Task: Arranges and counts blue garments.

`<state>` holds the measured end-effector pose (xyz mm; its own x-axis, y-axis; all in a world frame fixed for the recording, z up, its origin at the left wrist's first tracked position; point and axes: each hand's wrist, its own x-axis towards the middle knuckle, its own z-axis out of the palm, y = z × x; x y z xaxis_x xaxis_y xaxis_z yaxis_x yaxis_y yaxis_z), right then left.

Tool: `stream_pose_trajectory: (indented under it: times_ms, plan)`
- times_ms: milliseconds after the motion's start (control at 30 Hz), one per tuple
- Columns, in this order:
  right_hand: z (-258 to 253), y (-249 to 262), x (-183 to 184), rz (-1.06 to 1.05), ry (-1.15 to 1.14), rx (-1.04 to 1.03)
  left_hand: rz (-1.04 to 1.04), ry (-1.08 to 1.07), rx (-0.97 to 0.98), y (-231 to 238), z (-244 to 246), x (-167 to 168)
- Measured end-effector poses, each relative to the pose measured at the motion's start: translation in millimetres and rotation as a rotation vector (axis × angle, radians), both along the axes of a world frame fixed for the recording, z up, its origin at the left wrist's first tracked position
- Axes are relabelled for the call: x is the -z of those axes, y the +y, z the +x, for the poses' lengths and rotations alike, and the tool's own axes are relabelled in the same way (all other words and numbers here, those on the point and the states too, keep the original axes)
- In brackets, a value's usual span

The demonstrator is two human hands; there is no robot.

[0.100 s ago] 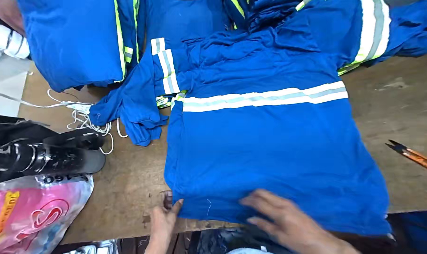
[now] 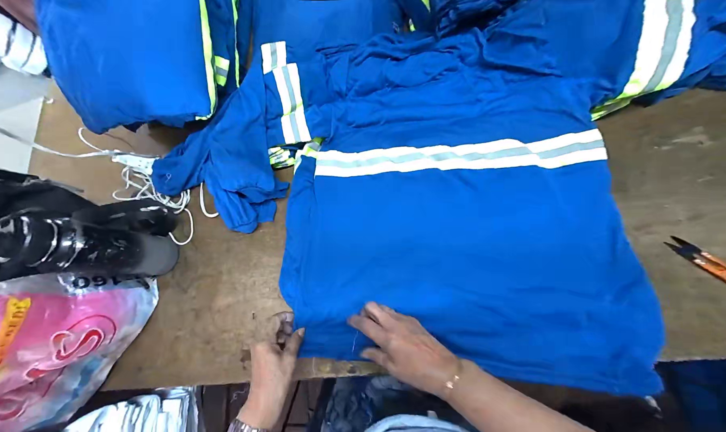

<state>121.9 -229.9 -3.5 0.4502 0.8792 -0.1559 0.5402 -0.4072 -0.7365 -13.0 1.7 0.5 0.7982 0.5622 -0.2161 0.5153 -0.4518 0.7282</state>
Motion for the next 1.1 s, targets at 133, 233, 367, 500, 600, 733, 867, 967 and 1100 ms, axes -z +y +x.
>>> stream_pose_trajectory:
  times_ms: [133,233,367,500,600,733,867,967,1100]
  plan:
    - [-1.6,9.7,17.1,0.095,-0.076,-0.044,-0.125,-0.020,-0.019,1.3,0.0,-3.5]
    - [-29.2,-35.7,8.3,0.210,0.081,-0.035,-0.222,0.024,0.053,16.3,-7.6,2.5]
    - [-64.4,-121.1,-25.4,-0.616,0.297,-0.010,-0.199,0.104,0.138,32.9,-14.7,-10.4]
    - [-71.4,-235.5,-30.8,-1.082,0.446,0.463,-0.371,0.012,0.036,16.7,-1.5,-27.4]
    - [-46.7,-303.3,-33.4,-0.613,0.342,1.093,-0.549,-0.033,-0.064,-2.5,10.2,-24.6]
    - [-5.6,-308.7,-31.9,-0.122,0.336,1.509,-0.542,0.067,-0.097,-10.4,14.4,-22.7]
    - [6.4,-286.7,-5.7,-0.129,0.400,1.414,-0.338,0.081,-0.167,-5.4,15.8,-27.0]
    - [5.1,-286.9,-4.8,-0.211,0.293,1.355,-0.439,0.011,-0.328,-8.0,17.7,-31.4]
    - [3.7,-301.3,-27.0,-0.259,0.299,1.370,-0.544,0.004,-0.366,-5.7,13.4,-25.2]
